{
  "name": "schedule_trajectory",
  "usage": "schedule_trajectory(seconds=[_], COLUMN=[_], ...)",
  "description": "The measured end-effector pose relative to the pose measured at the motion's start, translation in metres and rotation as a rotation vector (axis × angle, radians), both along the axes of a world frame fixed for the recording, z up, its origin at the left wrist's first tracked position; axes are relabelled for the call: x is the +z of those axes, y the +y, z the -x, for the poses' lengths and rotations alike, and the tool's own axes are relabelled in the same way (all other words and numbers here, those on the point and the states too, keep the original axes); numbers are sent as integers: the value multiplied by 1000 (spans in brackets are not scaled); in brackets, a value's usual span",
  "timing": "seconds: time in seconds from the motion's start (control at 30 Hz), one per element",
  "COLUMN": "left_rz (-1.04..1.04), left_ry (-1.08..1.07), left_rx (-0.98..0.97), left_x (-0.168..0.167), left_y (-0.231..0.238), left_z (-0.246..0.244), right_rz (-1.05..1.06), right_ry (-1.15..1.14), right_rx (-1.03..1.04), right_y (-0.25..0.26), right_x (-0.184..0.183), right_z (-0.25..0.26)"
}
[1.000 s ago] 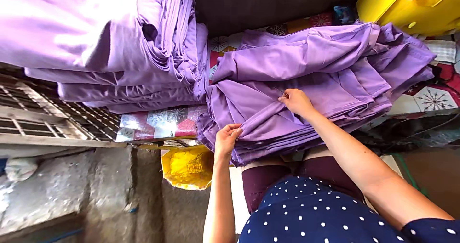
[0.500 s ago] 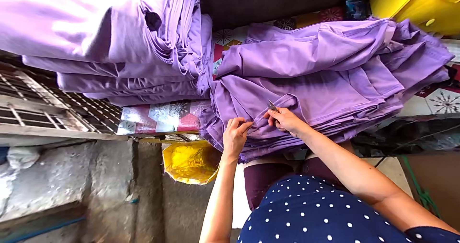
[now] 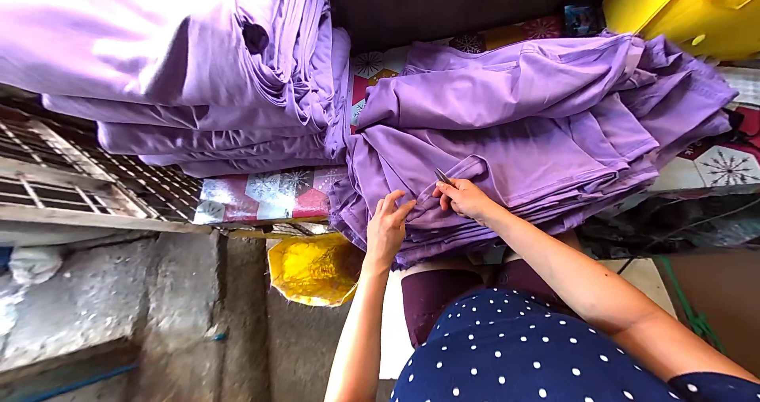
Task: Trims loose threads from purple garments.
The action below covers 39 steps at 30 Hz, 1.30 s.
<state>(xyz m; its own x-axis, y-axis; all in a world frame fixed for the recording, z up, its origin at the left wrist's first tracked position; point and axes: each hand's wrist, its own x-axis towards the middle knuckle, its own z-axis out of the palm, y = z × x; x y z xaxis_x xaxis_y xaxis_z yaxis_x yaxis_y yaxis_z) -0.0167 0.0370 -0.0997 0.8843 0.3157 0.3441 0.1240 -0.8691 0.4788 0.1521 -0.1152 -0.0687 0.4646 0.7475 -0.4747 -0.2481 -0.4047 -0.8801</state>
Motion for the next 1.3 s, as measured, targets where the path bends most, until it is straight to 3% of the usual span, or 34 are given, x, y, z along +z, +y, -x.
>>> schedule_trajectory(seconds=[0.37, 0.53, 0.87, 1.17, 1.3], left_rz=[96, -11, -123, 74, 113], left_ry=[-184, -8, 1, -194, -243], left_rx=[117, -13, -19, 159, 211], left_x=[11, 3, 8, 25, 26], left_y=[-12, -3, 1, -29, -36], left_z=[6, 3, 5, 18, 18], right_rz=[-31, -25, -18, -47, -66], right_ry=[-30, -32, -52, 462, 557], right_rx=[18, 19, 53, 235, 238], right_y=[-2, -2, -4, -19, -18], right_x=[1, -1, 4, 36, 44], right_z=[2, 3, 5, 47, 60])
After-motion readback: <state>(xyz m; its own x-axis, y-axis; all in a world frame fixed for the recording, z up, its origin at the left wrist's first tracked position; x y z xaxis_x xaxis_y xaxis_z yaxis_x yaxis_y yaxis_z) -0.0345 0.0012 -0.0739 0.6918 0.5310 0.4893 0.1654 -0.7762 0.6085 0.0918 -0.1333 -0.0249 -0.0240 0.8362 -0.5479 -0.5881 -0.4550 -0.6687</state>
